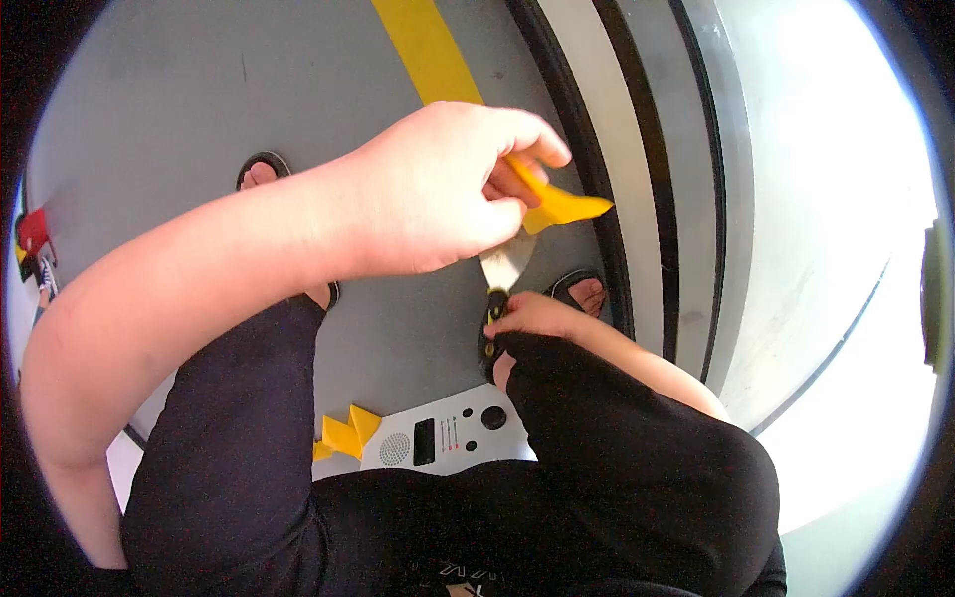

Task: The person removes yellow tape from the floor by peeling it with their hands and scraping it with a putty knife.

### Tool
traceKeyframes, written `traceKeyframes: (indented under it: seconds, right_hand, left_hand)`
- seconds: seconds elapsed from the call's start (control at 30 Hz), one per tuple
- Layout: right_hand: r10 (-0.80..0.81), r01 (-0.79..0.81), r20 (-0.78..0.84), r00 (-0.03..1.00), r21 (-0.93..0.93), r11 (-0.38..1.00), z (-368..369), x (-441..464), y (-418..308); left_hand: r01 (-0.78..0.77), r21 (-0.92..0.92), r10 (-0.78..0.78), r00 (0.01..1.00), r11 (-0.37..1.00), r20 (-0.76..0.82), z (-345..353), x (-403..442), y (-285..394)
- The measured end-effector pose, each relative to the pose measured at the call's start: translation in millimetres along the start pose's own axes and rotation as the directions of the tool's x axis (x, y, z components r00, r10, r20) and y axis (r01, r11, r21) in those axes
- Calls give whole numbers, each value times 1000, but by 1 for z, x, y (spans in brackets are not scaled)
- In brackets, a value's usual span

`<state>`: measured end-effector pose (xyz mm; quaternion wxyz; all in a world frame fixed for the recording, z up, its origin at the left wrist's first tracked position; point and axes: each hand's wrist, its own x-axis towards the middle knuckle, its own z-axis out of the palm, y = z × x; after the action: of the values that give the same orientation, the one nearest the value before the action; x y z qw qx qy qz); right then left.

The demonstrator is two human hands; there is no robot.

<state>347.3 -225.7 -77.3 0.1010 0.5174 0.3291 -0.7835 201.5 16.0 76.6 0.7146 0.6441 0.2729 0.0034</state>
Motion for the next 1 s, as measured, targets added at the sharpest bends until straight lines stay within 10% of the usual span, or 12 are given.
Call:
traceKeyframes:
  seconds: [0.1,0.17,0.3,0.37,0.47,0.63,0.8,0.9,1.0]
  right_hand:
    - [0,15,74,997,-210,978,0,-1,-5]
    - [74,-74,4,997,-110,991,-10,-6,-16]
    - [-23,22,24,999,34,999,-12,-1,-5]
    - [16,2,105,994,-162,987,-12,-5,-6]
    - [33,-36,49,998,56,998,-6,-24,15]
    - [172,-54,-399,901,291,955,1,-56,54]
    - [104,216,-562,821,474,854,27,-52,87]
    - [-39,311,-604,796,353,883,22,-66,70]
    - [-143,330,-661,737,166,929,9,-73,57]
  left_hand:
    - [-52,269,62,998,962,-29,-11,-8,4]
    - [-230,678,303,953,698,10,-16,-12,-4]
    - [-176,801,236,971,573,44,-18,-44,-2]
    - [-117,683,25,989,721,143,-12,-60,-4]
    - [-31,573,-99,976,819,194,1,-77,-13]
    - [14,506,-133,970,863,202,10,-84,-31]
    - [396,218,-383,918,892,-102,-3,-65,-26]
    - [274,96,-236,925,957,-297,-23,-58,-78]
    - [430,382,-313,890,818,-331,-55,-51,-96]
